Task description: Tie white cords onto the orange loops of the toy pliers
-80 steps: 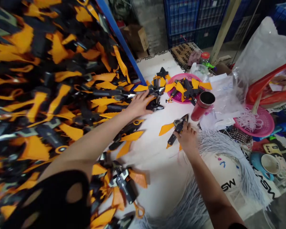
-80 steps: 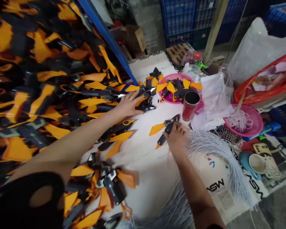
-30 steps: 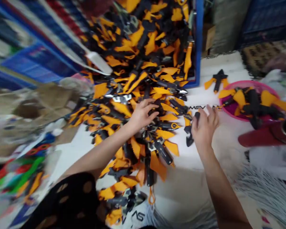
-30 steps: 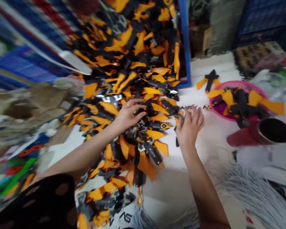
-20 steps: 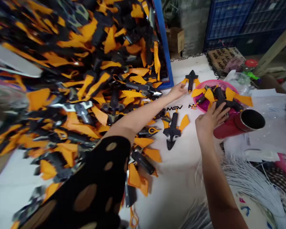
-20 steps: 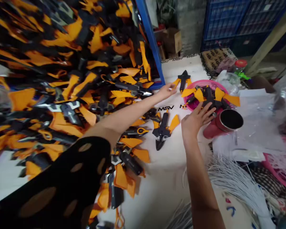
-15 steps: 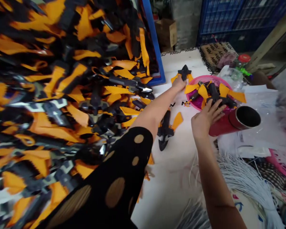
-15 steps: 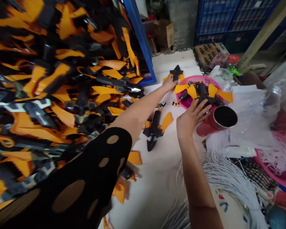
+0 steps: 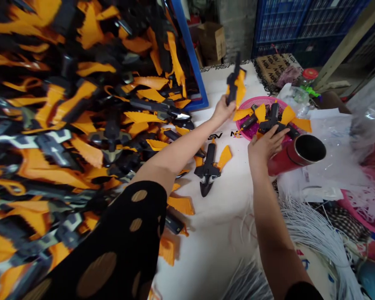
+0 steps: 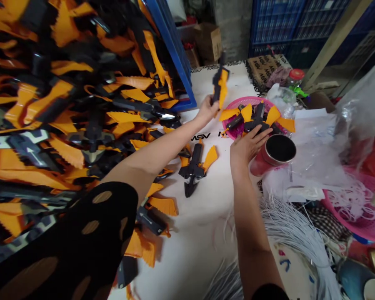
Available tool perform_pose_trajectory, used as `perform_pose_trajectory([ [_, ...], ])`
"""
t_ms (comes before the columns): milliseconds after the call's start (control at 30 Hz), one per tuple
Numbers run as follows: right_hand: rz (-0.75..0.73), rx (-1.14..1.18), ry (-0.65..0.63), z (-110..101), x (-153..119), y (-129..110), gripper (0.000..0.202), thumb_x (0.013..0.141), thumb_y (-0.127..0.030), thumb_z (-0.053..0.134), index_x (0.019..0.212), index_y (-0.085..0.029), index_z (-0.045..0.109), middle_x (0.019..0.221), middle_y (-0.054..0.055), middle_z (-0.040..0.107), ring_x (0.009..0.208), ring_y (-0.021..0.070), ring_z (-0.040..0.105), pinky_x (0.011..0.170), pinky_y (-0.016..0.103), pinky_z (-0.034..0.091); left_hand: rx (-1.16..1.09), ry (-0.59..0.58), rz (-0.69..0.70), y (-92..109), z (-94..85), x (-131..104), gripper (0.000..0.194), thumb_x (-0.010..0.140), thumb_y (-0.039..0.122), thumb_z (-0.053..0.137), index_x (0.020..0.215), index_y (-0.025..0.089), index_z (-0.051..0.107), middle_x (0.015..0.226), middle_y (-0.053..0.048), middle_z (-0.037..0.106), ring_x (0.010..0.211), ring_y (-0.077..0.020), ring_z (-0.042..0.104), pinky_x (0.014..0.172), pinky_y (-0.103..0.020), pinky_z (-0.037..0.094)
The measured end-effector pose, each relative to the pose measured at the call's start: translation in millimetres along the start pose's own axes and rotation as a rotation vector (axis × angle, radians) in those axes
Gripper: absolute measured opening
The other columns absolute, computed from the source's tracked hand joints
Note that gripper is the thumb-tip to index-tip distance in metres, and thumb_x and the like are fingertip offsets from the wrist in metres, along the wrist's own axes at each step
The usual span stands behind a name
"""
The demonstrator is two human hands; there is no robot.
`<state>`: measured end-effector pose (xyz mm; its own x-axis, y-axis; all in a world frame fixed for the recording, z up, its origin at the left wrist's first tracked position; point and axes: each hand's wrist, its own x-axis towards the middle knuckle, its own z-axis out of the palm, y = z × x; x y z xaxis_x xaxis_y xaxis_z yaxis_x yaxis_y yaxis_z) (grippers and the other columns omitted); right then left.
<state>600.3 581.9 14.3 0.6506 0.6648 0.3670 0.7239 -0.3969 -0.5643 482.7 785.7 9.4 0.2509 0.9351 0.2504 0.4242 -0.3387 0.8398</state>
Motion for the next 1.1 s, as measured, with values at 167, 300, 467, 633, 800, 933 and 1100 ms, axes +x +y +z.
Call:
perform_pose_trajectory([
  [167, 0.078, -0.028, 0.000, 17, 24, 5, 0.082, 0.089, -0.035, 0.051, 0.157, 0.000, 0.021, 0.159, 0.040, 0.008, 0.135, 0.0492, 0.046, 0.104, 0.074, 0.037, 0.305, -0.324, -0.079, 41, 21.5, -10, 0.035, 0.080, 0.027, 0.070, 0.109, 0.011, 0.063, 0.104, -0.014, 0.070, 0.099, -0.0281, 0.065, 0.089, -0.036, 0.049],
  [300, 0.098, 0.006, -0.078, 13, 25, 0, 0.078, 0.087, -0.026, 0.053, 0.159, -0.012, 0.025, 0.160, 0.035, 0.011, 0.108, 0.0387, 0.068, 0.091, 0.060, 0.053, 0.433, -0.310, -0.180, 57, 27.3, -21, 0.045, 0.082, 0.029, 0.069, 0.122, 0.013, 0.058, 0.115, -0.019, 0.068, 0.106, -0.0329, 0.065, 0.092, -0.040, 0.048],
  [467, 0.010, 0.139, -0.072, 2, 14, 1, 0.077, 0.087, -0.013, 0.049, 0.160, -0.010, 0.024, 0.160, 0.032, 0.016, 0.129, 0.0359, 0.057, 0.102, 0.050, 0.050, 0.450, -0.199, -0.178, 66, 14.5, -46, 0.040, 0.079, 0.022, 0.069, 0.118, 0.015, 0.057, 0.123, -0.020, 0.061, 0.111, -0.0332, 0.064, 0.095, -0.041, 0.047],
  [633, -0.008, 0.164, -0.136, -15, 2, -9, 0.079, 0.085, -0.005, 0.049, 0.160, -0.008, 0.023, 0.163, 0.031, 0.012, 0.149, 0.0344, 0.035, 0.112, 0.047, 0.043, 0.355, -0.097, -0.159, 77, -3.6, -74, 0.026, 0.083, 0.023, 0.064, 0.105, 0.015, 0.054, 0.089, -0.009, 0.066, 0.085, -0.0230, 0.065, 0.078, -0.032, 0.050],
  [800, -0.166, 0.304, -0.265, -50, -20, -42, 0.081, 0.088, -0.002, 0.047, 0.163, -0.012, 0.017, 0.168, 0.026, -0.003, 0.154, 0.0356, 0.024, 0.118, 0.048, 0.036, 0.241, 0.021, -0.131, 94, -31.2, -116, 0.024, 0.087, 0.026, 0.055, 0.108, 0.017, 0.049, 0.084, -0.004, 0.064, 0.072, -0.0177, 0.062, 0.071, -0.030, 0.052],
  [933, -0.318, 0.421, -0.341, -77, -62, -67, 0.082, 0.090, -0.005, 0.048, 0.164, -0.020, 0.017, 0.170, 0.019, 0.004, 0.154, 0.0353, 0.025, 0.118, 0.051, 0.038, 0.176, 0.177, -0.120, 101, -81.4, -172, 0.032, 0.086, 0.033, 0.055, 0.114, 0.018, 0.047, 0.100, -0.008, 0.066, 0.089, -0.0203, 0.065, 0.085, -0.036, 0.056],
  [1100, -0.585, 0.466, -0.438, -103, -137, -97, 0.070, 0.093, -0.007, 0.050, 0.160, -0.021, 0.033, 0.171, 0.017, 0.006, 0.154, 0.0366, 0.022, 0.120, 0.053, 0.036, 0.194, 0.439, -0.212, 96, -164.9, -275, 0.042, 0.080, 0.045, 0.066, 0.109, 0.019, 0.053, 0.096, -0.006, 0.064, 0.086, -0.0212, 0.064, 0.086, -0.039, 0.058],
])
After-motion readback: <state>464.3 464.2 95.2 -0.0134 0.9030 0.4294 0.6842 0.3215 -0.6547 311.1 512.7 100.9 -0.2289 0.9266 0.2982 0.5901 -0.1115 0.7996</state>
